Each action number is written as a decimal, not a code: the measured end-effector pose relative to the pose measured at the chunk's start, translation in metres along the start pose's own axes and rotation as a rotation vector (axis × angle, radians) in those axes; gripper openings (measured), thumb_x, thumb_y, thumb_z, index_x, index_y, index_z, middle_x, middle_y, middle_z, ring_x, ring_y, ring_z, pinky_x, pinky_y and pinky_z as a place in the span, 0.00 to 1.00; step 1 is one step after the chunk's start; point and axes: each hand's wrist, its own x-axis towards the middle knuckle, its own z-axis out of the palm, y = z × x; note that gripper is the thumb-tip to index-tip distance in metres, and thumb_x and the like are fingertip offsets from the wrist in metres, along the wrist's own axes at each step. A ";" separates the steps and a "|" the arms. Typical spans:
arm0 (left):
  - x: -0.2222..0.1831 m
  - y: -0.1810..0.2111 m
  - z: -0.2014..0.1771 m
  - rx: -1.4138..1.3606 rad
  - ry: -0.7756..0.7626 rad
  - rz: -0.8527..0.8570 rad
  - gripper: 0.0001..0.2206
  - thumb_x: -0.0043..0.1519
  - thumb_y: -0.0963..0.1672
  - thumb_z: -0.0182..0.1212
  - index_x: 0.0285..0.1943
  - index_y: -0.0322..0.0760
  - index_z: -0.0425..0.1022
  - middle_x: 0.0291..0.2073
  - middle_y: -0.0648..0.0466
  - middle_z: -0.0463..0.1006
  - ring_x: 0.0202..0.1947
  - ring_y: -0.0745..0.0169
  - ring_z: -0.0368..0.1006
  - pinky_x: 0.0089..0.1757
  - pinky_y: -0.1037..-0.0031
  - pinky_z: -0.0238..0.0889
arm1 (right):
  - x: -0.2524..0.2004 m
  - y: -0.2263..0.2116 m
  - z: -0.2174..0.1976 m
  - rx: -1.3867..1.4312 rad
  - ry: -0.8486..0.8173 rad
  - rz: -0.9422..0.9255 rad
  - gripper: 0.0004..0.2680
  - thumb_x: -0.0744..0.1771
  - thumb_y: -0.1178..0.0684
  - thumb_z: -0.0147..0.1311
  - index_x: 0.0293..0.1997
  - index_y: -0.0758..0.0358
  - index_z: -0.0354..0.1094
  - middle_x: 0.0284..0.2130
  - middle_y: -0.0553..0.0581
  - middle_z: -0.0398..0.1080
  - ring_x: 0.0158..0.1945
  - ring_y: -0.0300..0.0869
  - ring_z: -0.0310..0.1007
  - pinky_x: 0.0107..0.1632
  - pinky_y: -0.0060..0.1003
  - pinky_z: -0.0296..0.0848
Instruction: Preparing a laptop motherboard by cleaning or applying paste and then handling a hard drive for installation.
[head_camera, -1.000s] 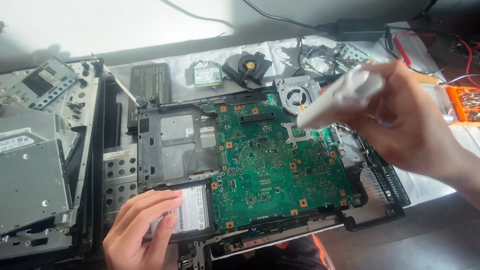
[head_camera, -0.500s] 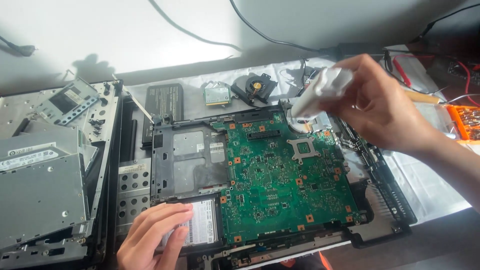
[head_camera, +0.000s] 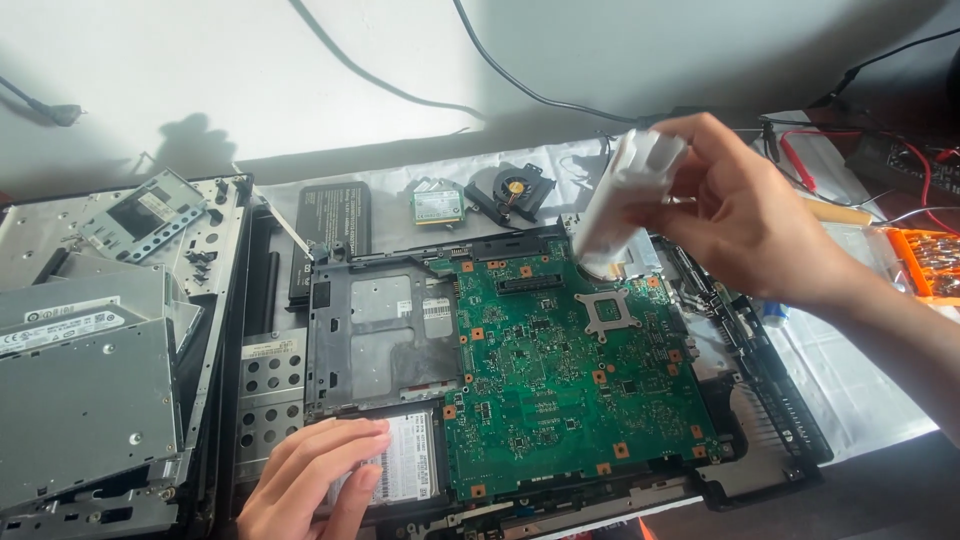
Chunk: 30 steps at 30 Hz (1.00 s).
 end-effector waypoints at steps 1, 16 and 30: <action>0.000 -0.001 0.000 0.002 -0.007 0.000 0.08 0.62 0.44 0.57 0.43 0.42 0.82 0.42 0.57 0.87 0.47 0.62 0.82 0.51 0.70 0.75 | -0.001 -0.002 -0.001 0.010 -0.061 0.048 0.17 0.65 0.61 0.57 0.60 0.64 0.59 0.43 0.61 0.80 0.46 0.44 0.81 0.47 0.36 0.80; 0.013 0.021 0.002 -0.068 0.136 0.008 0.08 0.63 0.43 0.56 0.39 0.40 0.83 0.39 0.56 0.86 0.42 0.64 0.81 0.49 0.73 0.74 | 0.017 0.004 0.015 0.138 -0.053 -0.034 0.15 0.65 0.62 0.57 0.58 0.66 0.59 0.45 0.59 0.76 0.50 0.43 0.80 0.52 0.35 0.78; 0.013 0.017 -0.002 -0.101 0.105 0.006 0.08 0.63 0.43 0.57 0.41 0.40 0.83 0.40 0.56 0.86 0.42 0.61 0.81 0.48 0.72 0.73 | 0.043 -0.026 0.067 0.244 -0.209 -0.244 0.14 0.67 0.58 0.54 0.58 0.65 0.58 0.50 0.61 0.73 0.53 0.48 0.81 0.52 0.38 0.84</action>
